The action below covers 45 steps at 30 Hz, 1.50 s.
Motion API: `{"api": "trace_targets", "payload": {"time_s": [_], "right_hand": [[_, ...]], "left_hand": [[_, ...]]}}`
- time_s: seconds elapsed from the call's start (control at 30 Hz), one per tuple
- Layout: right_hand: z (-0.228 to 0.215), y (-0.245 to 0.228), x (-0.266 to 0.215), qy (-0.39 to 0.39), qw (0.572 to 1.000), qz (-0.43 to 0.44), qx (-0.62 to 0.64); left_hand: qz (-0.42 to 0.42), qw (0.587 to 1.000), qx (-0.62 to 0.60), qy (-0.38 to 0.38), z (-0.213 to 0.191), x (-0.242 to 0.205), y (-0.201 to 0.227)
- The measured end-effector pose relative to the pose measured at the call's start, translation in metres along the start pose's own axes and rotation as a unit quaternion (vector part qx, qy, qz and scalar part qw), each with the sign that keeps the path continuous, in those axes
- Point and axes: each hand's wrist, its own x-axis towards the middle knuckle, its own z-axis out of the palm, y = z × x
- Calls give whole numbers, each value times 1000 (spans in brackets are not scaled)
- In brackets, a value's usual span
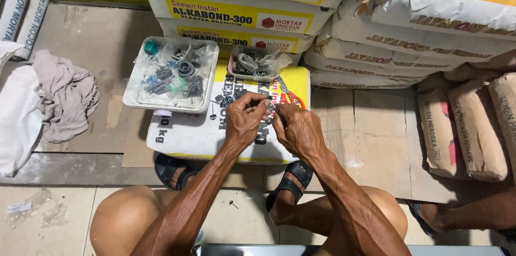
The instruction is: Sorting small metal fasteners or clips from a pile into a plastic tray.
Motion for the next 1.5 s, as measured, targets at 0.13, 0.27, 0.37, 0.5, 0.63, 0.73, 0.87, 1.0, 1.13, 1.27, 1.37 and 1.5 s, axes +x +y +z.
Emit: {"api": "trace_targets", "payload": {"time_s": [0.13, 0.27, 0.37, 0.5, 0.63, 0.73, 0.87, 1.0, 1.13, 1.27, 1.37, 1.5], "right_hand": [[5, 8, -1, 8, 999, -5, 31], [0, 2, 0, 28, 998, 6, 48], [-3, -8, -1, 31, 1000, -4, -1], [-7, -22, 0, 49, 997, -28, -54], [-6, -18, -1, 72, 992, 22, 98], [-22, -33, 1, 31, 972, 93, 215], [-14, -33, -3, 43, 981, 87, 167], [-43, -66, 7, -3, 900, 219, 378], [-14, -30, 6, -2, 964, 134, 232], [-45, -48, 7, -4, 951, 122, 285], [-69, -43, 12, -21, 900, 130, 415], [-89, -36, 11, -71, 912, 91, 394]], "left_hand": [[10, 1000, -9, 3, 2, 1, -2], [33, 999, -12, 6, 3, 1, -6], [55, 998, 1, 18, 4, 0, -10], [122, 990, 69, 19, 4, 2, -16], [133, 988, 69, 37, 8, 4, -17], [206, 972, 116, 3, 6, 10, -32], [263, 952, 156, 1, 10, 11, -52], [282, 943, 179, 1, 10, 8, -64], [247, 951, 186, -20, 10, -5, -47], [176, 974, 134, -42, 4, -7, 14], [68, 995, 55, -49, -3, 0, 55], [-90, 987, -119, -58, -6, -3, 65]]}}
